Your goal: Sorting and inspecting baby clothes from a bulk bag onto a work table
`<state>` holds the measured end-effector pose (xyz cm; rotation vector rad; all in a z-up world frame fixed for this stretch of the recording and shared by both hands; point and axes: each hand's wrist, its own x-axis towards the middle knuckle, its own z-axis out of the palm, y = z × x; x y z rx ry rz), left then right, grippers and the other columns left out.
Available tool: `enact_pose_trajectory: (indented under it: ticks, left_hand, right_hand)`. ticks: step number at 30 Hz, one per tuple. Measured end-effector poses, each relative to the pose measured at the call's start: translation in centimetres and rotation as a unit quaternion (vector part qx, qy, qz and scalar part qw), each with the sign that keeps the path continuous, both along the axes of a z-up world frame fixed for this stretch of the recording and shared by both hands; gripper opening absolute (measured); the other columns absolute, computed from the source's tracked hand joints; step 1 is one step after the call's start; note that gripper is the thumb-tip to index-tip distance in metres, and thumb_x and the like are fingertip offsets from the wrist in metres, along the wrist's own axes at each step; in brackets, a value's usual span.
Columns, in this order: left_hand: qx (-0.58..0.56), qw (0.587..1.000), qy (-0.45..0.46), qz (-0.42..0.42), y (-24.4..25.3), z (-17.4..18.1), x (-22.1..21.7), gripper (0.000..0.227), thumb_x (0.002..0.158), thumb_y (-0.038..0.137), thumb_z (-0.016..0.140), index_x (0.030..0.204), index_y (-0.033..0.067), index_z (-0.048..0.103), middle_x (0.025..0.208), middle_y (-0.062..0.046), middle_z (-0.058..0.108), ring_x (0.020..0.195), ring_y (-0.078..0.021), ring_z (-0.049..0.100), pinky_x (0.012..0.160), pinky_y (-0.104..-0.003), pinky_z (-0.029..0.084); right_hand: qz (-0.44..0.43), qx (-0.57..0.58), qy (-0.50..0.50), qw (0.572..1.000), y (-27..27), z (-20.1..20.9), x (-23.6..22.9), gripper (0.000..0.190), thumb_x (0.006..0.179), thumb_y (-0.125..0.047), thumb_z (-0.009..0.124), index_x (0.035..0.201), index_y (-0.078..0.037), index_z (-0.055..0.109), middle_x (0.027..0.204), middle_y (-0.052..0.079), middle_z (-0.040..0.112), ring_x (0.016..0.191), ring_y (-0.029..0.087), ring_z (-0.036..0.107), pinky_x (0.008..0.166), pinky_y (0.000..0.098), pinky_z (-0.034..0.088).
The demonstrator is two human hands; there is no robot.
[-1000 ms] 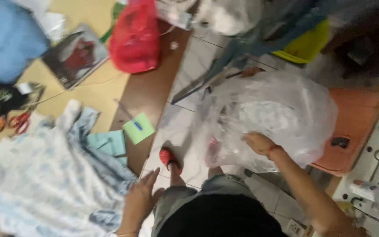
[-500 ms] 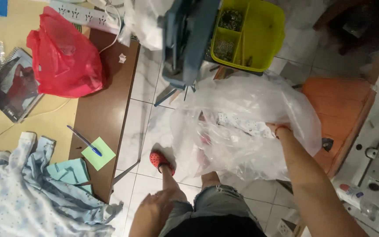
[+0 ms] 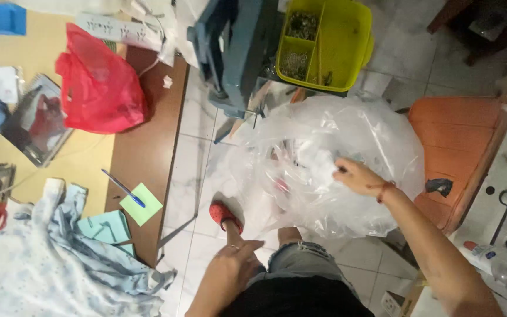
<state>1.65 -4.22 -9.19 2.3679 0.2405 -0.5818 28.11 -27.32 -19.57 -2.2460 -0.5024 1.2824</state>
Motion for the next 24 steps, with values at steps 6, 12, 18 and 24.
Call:
enact_pose_trajectory:
  ticks: [6,12,18,24]
  left_hand:
    - [-0.047,0.987,-0.150,0.033,0.4,5.8,4.3,0.073,0.076,0.041,0.062,0.133,0.0124,0.025,0.138,-0.014,0.026,0.126,-0.0316,0.026,0.092,-0.063,0.012]
    - [-0.221,0.966,0.108,0.083,5.6,8.6,1.9,0.049,0.056,0.059,0.062,0.076,0.0135,0.063,0.081,-0.005,0.066,0.085,-0.0301,0.062,0.081,-0.043,0.044]
    - [-0.539,0.796,-0.071,0.267,8.2,4.6,-6.9,0.012,0.074,0.019,0.064,0.071,0.0075,0.062,0.064,-0.001,0.057,0.065,-0.0093,0.050,0.068,-0.025,0.042]
    - [-0.487,0.756,-0.039,0.434,12.9,3.1,-14.4,0.102,0.057,0.030,0.080,0.135,0.0133,0.018,0.111,-0.014,0.044,0.075,-0.0113,0.047,0.062,-0.019,0.042]
  right_hand:
    - [0.211,0.300,0.045,0.929,5.9,14.8,-3.3,0.014,0.072,-0.005,0.058,0.064,-0.011,0.048,0.074,0.000,0.043,0.062,0.013,0.042,0.061,0.0277,0.035]
    - [0.325,0.391,0.001,0.861,15.0,23.4,-7.9,0.022,0.060,-0.001,0.057,0.079,-0.011,0.060,0.076,0.006,0.051,0.067,0.024,0.052,0.066,0.0382,0.044]
    - [0.152,0.505,0.036,0.849,22.7,22.2,-15.0,0.020,0.071,0.009,0.053,0.089,0.001,0.058,0.099,0.014,0.057,0.091,0.021,0.056,0.083,0.0327,0.043]
    - [0.125,0.487,0.089,0.860,29.4,22.0,-21.4,0.016,0.069,0.006,0.056,0.085,0.004,0.058,0.096,0.018,0.060,0.089,0.022,0.057,0.081,0.0345,0.043]
